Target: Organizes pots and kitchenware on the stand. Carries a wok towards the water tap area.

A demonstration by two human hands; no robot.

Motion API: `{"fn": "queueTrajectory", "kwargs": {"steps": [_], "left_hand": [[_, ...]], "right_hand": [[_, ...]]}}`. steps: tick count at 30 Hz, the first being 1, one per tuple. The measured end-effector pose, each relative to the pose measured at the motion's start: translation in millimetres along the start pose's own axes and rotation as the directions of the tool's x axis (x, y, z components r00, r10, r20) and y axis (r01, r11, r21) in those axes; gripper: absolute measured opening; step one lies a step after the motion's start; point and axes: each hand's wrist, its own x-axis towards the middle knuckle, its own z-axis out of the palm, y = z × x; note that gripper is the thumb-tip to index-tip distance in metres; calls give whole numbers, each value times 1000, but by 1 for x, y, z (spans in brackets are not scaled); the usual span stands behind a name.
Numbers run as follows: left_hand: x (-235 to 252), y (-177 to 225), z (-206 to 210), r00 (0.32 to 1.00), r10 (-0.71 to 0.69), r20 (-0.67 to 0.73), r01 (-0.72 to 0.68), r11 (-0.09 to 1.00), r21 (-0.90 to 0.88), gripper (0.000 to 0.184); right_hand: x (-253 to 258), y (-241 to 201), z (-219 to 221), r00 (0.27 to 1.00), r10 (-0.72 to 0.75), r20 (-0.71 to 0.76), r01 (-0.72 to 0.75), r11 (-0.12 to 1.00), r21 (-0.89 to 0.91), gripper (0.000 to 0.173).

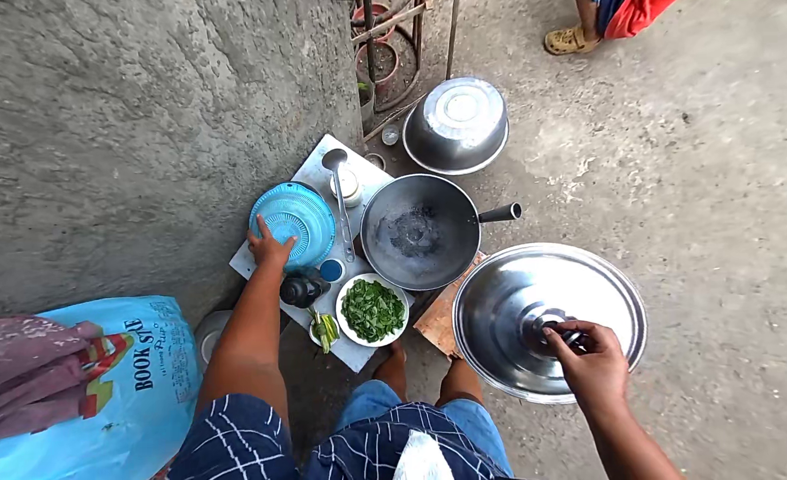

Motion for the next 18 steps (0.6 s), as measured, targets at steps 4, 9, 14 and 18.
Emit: {"fn": "queueTrajectory", "kwargs": {"steps": [4,9,14,18], "left_hand": [[16,10,-8,991,60,-123,-76,989,-126,90],[32,19,-11,990,44,-135,-61,990,-124,84],[33,18,-7,987,68,-146,-80,994,-78,77],[29,15,-8,980,68,-187,-86,992,-95,76]], "right_hand": [[0,-6,3,1000,-14,22,14,1000,-22,30],[-1,-5,6,1000,-10,29,11,1000,-18,30],[-3,-6,2,1000,-4,7,4,1000,-2,30],[-5,-3,-2,1000,0,-7,0,1000,11,29]]}}
